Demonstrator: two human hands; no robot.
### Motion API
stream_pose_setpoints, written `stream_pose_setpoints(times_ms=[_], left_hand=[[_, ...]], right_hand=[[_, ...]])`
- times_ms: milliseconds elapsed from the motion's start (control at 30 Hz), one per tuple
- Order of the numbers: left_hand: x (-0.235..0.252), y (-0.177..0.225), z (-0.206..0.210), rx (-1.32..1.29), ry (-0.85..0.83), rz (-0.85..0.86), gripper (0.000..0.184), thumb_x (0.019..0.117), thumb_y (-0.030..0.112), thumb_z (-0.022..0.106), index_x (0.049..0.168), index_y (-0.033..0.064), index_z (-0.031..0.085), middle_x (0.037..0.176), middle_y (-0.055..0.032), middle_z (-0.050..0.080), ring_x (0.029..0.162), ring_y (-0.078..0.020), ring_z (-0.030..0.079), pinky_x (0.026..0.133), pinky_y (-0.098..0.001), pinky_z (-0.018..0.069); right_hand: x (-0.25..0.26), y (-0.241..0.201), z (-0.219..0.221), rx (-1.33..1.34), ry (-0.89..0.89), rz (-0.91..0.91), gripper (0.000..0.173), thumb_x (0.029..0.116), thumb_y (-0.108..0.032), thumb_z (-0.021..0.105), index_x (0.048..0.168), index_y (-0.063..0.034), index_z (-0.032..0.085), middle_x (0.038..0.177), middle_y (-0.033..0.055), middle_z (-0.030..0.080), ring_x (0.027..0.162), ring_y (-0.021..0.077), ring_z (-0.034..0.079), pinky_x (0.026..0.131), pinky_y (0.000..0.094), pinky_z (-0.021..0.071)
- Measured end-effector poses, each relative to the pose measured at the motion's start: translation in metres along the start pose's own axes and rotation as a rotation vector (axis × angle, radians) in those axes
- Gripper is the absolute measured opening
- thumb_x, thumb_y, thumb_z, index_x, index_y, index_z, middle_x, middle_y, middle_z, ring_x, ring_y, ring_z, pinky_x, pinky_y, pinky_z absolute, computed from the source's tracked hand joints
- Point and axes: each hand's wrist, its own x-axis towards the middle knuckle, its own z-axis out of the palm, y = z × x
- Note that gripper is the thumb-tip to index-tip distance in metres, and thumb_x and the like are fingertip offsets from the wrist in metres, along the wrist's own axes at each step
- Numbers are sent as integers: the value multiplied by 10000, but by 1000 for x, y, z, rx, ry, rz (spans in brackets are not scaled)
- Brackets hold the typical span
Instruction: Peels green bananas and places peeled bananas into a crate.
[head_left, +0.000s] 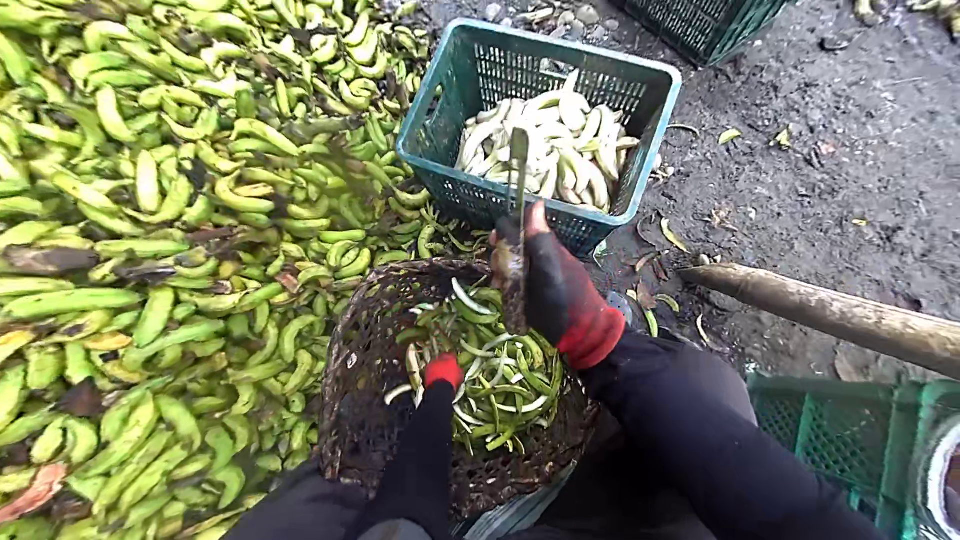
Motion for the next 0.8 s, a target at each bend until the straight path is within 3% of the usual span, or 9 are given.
stream_pose_setpoints(times_ms=[33, 133, 200, 333, 467, 533, 600, 700, 800], left_hand=[[44, -4, 60, -146, 417, -107, 450, 953, 258, 613, 1301, -24, 648, 1324, -302, 611, 1262, -437, 578, 1100, -629, 396], [97, -21, 64, -113, 83, -219, 542, 931, 408, 660, 1363, 83, 622, 1411, -205, 584, 1346, -411, 510, 1106, -660, 370], [89, -29, 48, -164, 63, -202, 619, 916, 464, 677, 1380, 60, 607, 1455, -227, 538, 1385, -415, 469, 1127, -652, 353], [45, -49, 21, -434, 180, -267, 622, 854, 479, 754, 1343, 110, 645, 1418, -205, 571, 1350, -390, 511, 1114, -625, 395], [4, -82, 21, -924, 424, -279, 520, 926, 358, 726, 1335, 54, 619, 1291, -205, 647, 1238, -347, 604, 1081, -564, 451], [-24, -94, 19, -1039, 600, -263, 517, 968, 378, 686, 1341, 29, 615, 1268, -214, 658, 1217, -342, 620, 1074, -547, 464], [-60, -100, 8, -1049, 790, -211, 503, 1013, 375, 627, 1373, 25, 598, 1285, -213, 655, 1215, -325, 623, 1080, -526, 461], [-116, -103, -16, -1170, 1098, -76, 486, 1020, 335, 620, 1434, 88, 571, 1298, -161, 661, 1158, -249, 650, 1027, -475, 503], [-150, -96, -27, -1602, 1261, 124, 486, 1058, 389, 512, 1488, 162, 498, 1395, -54, 606, 1221, -163, 606, 1037, -400, 509]], right_hand=[[0, 2, 1, -50, -8, 0, 659, 1056, -622, 195, 1188, -118, 599, 834, 1, 592, 688, 94, 585, 604, 285, 535], [3, 5, 4, -118, -17, 3, 637, 1079, -575, 186, 1199, -118, 613, 871, 23, 608, 734, 110, 601, 646, 295, 547], [8, 7, 5, -110, -18, 1, 629, 1084, -558, 189, 1201, -112, 617, 869, 20, 611, 733, 111, 604, 644, 292, 550], [11, 12, 7, -142, -25, 40, 647, 1089, -558, 177, 1202, -99, 618, 890, 26, 621, 755, 118, 609, 680, 308, 551], [11, 17, 18, -421, -70, 144, 678, 1098, -555, 169, 1210, -71, 631, 923, 101, 635, 794, 201, 629, 729, 398, 552], [8, 22, 26, -561, -137, 202, 630, 1100, -536, 270, 1280, -33, 603, 1068, 171, 656, 952, 271, 653, 854, 484, 544], [6, 31, 34, -577, -180, 224, 530, 1082, -480, 427, 1269, -13, 593, 1074, 186, 655, 961, 285, 639, 867, 508, 525], [-9, 38, 41, -532, -299, 149, 428, 1076, -415, 475, 1271, -54, 597, 966, 122, 637, 835, 212, 602, 759, 434, 515], [-26, 53, 45, -453, -442, 53, 511, 1051, -482, 441, 1383, -105, 537, 944, 58, 647, 793, 146, 616, 712, 353, 541]])
